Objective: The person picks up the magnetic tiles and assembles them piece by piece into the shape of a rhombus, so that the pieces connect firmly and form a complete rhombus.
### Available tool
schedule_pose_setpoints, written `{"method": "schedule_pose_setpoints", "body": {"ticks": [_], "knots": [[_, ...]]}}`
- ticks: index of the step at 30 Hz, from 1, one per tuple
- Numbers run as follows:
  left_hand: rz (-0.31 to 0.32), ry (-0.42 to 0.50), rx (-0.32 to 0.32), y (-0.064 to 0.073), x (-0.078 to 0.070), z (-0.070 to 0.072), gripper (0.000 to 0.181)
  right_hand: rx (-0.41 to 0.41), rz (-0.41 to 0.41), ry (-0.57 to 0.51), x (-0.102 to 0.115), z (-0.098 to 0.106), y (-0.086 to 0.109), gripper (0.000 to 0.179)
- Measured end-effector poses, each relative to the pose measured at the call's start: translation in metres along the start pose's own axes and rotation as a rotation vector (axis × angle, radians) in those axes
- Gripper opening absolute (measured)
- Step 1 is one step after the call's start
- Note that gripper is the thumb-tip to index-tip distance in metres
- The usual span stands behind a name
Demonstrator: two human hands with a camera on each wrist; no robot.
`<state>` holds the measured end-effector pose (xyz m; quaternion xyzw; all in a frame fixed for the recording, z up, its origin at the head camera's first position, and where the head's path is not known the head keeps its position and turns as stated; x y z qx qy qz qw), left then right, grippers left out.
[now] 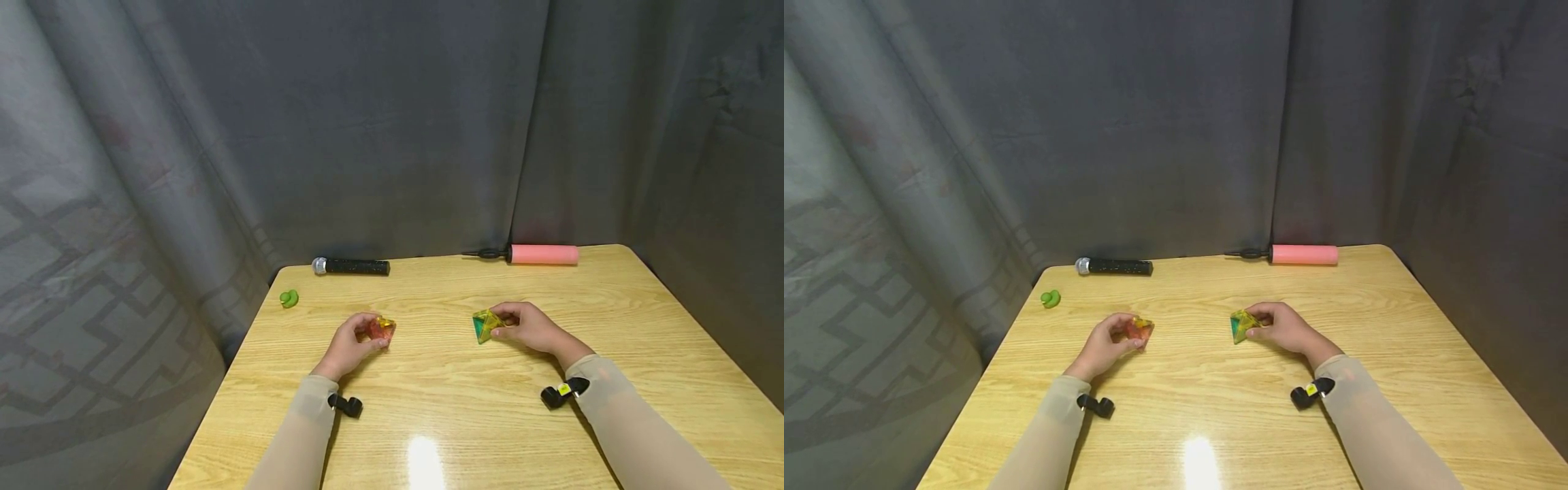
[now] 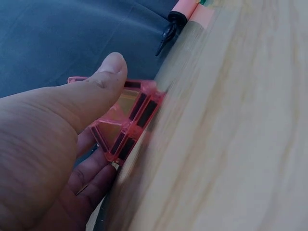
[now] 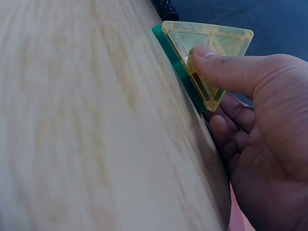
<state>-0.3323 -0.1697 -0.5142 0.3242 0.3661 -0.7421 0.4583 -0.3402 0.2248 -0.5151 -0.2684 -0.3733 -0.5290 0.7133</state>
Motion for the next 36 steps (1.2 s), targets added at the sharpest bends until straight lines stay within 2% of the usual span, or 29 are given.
{"method": "schedule_pose_setpoints", "body": {"ticks": [8, 24, 36], "knots": [[-0.003, -0.010, 0.007, 0.001, 0.003, -0.004, 0.050, 0.000, 0.010, -0.005, 0.000, -0.001, 0.000, 0.048], [-0.012, -0.046, 0.051, 0.003, -0.006, -0.009, 0.047, -0.001, 0.031, -0.001, 0.004, -0.002, 0.000, 0.046], [-0.036, -0.091, 0.085, 0.004, -0.020, -0.017, 0.047, 0.029, 0.036, -0.011, 0.014, -0.009, 0.001, 0.044]]}}
Point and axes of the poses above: each hand's wrist, its own y-axis away from the middle knuckle, its own z-axis out of the back of the hand, x = y × z, the point moved 7 cm from there along -y, towards the middle knuckle, and after that the axes turned 5 degrees about -z, right-handed, at the moved point
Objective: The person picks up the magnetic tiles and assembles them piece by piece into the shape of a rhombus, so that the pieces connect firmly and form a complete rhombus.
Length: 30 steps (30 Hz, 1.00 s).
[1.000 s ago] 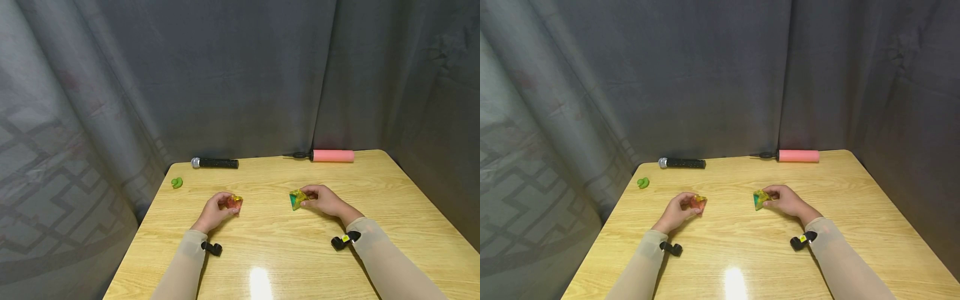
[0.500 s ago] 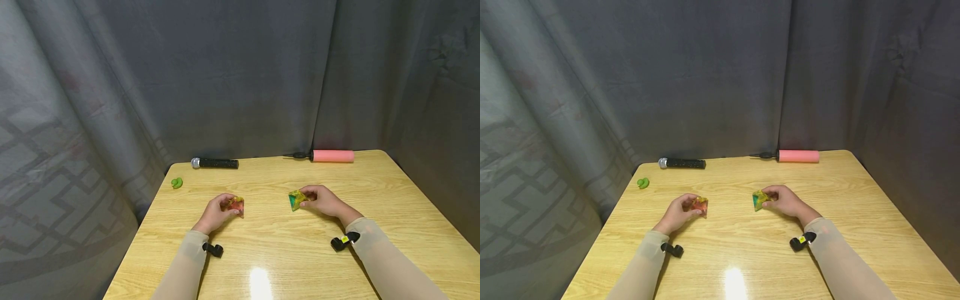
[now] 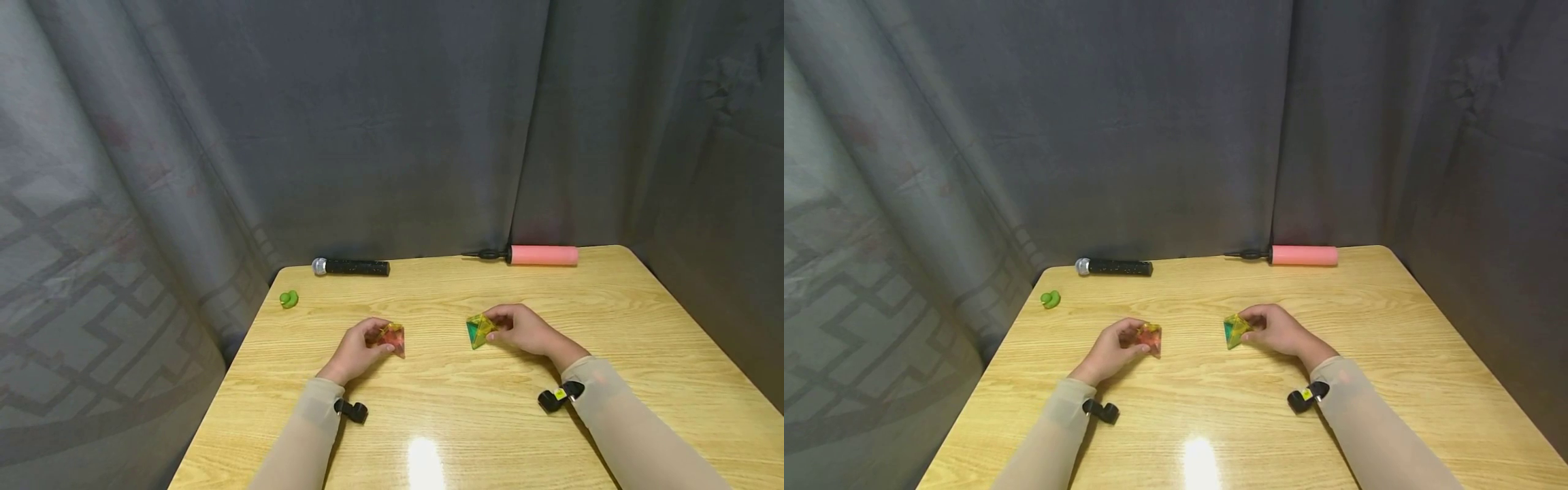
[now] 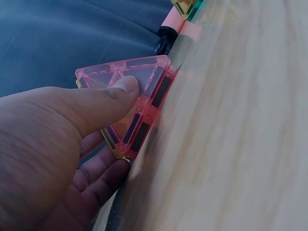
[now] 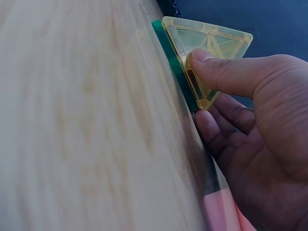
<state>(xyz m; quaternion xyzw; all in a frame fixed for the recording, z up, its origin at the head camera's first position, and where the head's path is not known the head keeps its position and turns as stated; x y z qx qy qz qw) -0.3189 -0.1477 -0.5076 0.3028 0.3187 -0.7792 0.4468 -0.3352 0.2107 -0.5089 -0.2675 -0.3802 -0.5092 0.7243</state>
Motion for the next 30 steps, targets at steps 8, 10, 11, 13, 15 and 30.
{"method": "schedule_pose_setpoints", "body": {"ticks": [8, 10, 11, 13, 15, 30], "knots": [[-0.009, 0.017, 0.014, 0.000, -0.005, -0.005, 0.044, 0.019, 0.027, 0.005, 0.004, -0.004, 0.000, 0.043], [-0.018, 0.021, 0.015, 0.000, -0.006, -0.006, 0.043, 0.022, 0.034, 0.006, 0.005, -0.005, 0.000, 0.042], [-0.023, 0.023, 0.016, 0.000, -0.006, -0.007, 0.043, 0.022, 0.038, 0.008, 0.005, -0.006, 0.000, 0.042], [-0.028, 0.029, 0.020, 0.000, -0.007, -0.008, 0.043, 0.020, 0.044, 0.012, 0.007, -0.007, 0.000, 0.041], [-0.031, 0.033, 0.029, 0.001, -0.008, -0.010, 0.043, 0.017, 0.049, 0.012, 0.008, -0.008, 0.000, 0.040], [-0.018, 0.039, 0.043, 0.001, -0.017, -0.019, 0.043, 0.095, 0.056, -0.016, 0.020, -0.023, 0.002, 0.038]]}}
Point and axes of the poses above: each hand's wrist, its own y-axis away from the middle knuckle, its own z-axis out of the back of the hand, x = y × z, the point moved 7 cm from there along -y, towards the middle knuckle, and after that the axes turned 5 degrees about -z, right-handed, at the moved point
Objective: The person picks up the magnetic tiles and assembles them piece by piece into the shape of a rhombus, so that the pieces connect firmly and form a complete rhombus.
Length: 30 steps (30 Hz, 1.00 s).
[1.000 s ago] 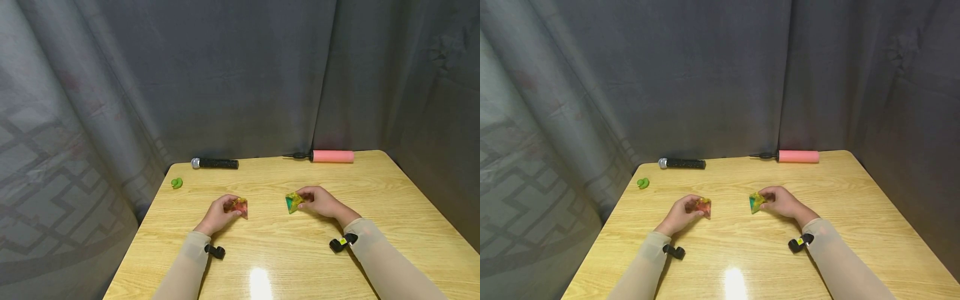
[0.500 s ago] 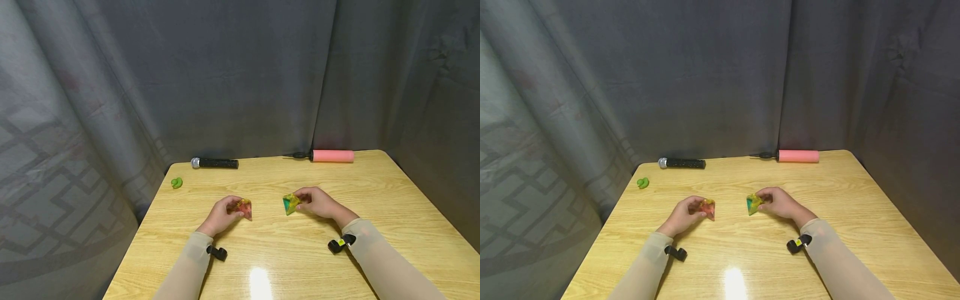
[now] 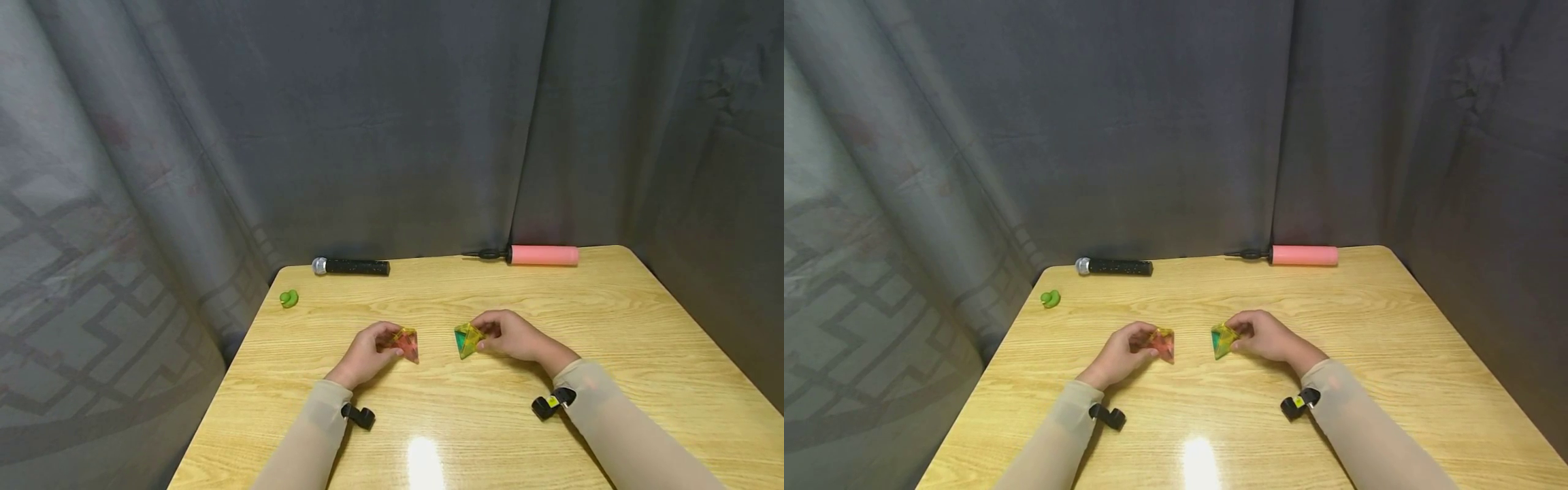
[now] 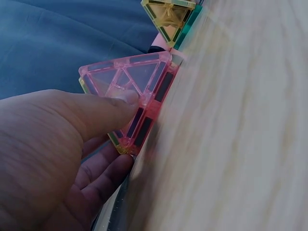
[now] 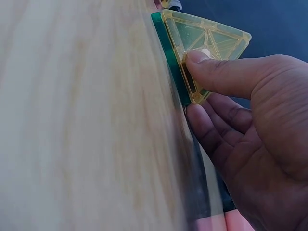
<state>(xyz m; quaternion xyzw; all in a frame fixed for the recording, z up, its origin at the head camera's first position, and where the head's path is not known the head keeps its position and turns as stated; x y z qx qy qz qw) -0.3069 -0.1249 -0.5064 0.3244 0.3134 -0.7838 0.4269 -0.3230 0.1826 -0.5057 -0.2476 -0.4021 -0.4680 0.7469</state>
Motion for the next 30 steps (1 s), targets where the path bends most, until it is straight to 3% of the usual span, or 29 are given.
{"method": "schedule_pose_setpoints", "body": {"ticks": [30], "knots": [[-0.067, 0.003, 0.068, -0.001, -0.019, -0.019, 0.034, 0.045, 0.061, 0.058, 0.021, -0.023, 0.001, 0.034]]}}
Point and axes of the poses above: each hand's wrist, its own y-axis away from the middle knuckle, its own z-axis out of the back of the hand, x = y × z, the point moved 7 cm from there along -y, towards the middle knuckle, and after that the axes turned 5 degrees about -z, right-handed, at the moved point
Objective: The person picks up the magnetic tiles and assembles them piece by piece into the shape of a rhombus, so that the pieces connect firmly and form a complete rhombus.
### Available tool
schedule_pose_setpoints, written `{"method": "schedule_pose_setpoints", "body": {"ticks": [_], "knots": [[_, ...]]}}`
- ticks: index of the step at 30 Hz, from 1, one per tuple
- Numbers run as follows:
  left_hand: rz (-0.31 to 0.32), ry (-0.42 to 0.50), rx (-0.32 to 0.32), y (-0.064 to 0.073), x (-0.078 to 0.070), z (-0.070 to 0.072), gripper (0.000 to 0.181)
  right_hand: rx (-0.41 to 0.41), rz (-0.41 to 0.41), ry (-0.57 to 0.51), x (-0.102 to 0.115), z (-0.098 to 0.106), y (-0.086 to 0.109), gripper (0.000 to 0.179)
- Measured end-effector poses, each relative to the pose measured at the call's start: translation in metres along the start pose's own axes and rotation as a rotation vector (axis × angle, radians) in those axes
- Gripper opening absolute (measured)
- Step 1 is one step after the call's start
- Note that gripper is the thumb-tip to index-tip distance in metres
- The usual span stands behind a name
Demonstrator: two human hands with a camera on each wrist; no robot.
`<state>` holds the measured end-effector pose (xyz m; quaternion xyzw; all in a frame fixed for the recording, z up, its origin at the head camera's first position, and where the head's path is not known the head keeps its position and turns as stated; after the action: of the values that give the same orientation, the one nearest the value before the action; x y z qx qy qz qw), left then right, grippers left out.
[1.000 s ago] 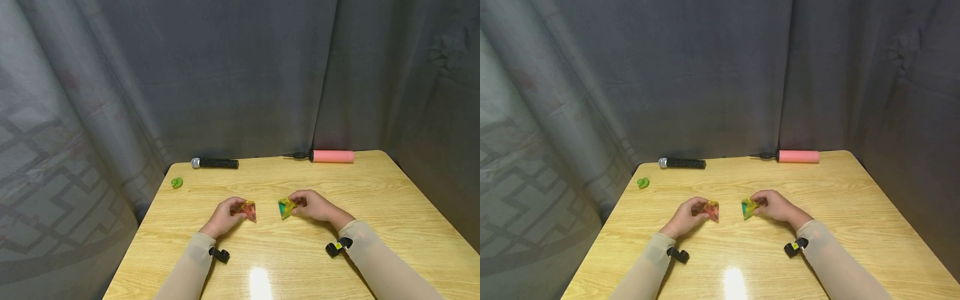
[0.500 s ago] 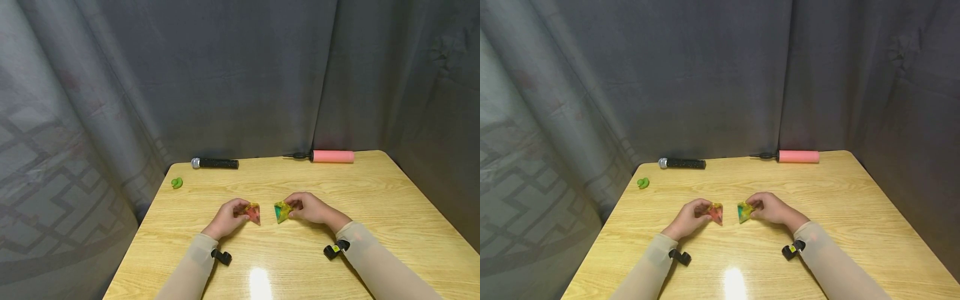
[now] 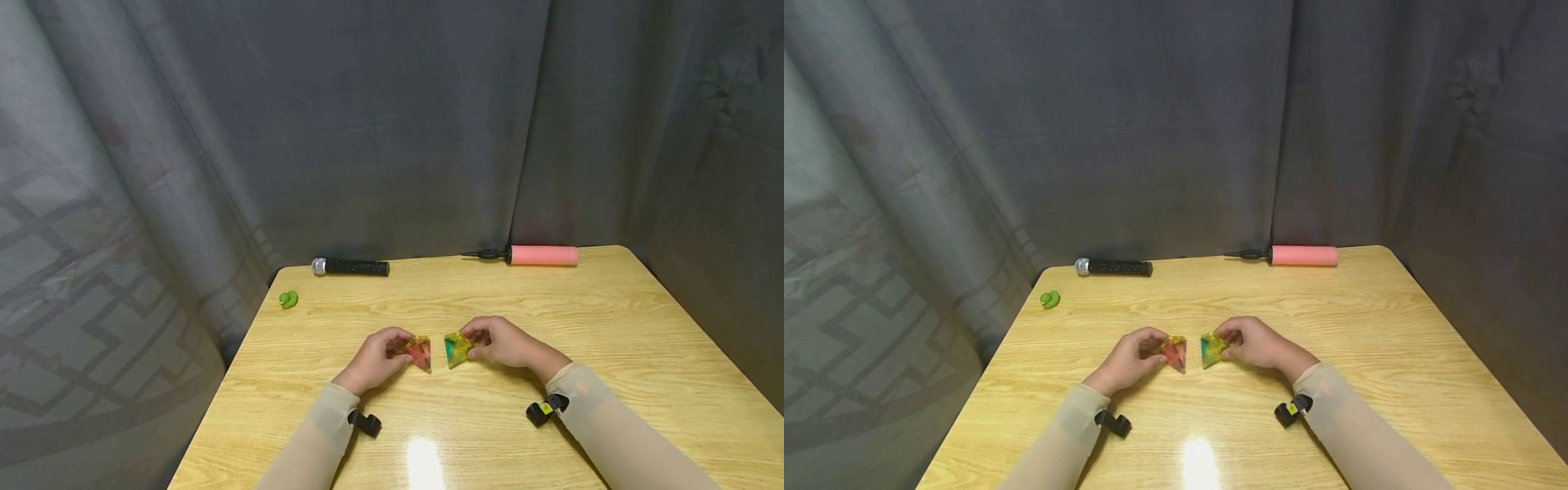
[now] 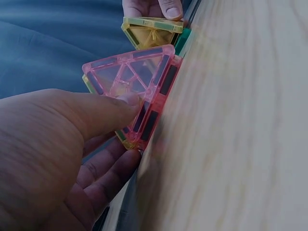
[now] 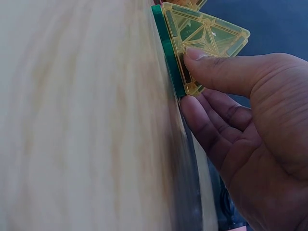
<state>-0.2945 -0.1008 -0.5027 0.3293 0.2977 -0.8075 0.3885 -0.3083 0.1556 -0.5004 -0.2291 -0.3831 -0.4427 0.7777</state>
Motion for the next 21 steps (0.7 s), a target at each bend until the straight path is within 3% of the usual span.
{"method": "schedule_pose_setpoints", "body": {"ticks": [21], "knots": [[-0.011, 0.018, 0.014, 0.0011, -0.0050, -0.0038, 0.033, 0.042, 0.005, -0.022, 0.0071, -0.0078, 0.0015, 0.033]]}}
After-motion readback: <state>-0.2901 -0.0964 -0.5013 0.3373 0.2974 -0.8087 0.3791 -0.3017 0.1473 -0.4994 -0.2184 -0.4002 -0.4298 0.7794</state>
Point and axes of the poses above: each hand's wrist, its own y-axis away from the middle knuckle, its own z-axis out of the back of the hand, x = y × z, the point moved 7 cm from there along -y, towards the middle knuckle, and after that the axes turned 5 degrees about -z, right-handed, at the moved point
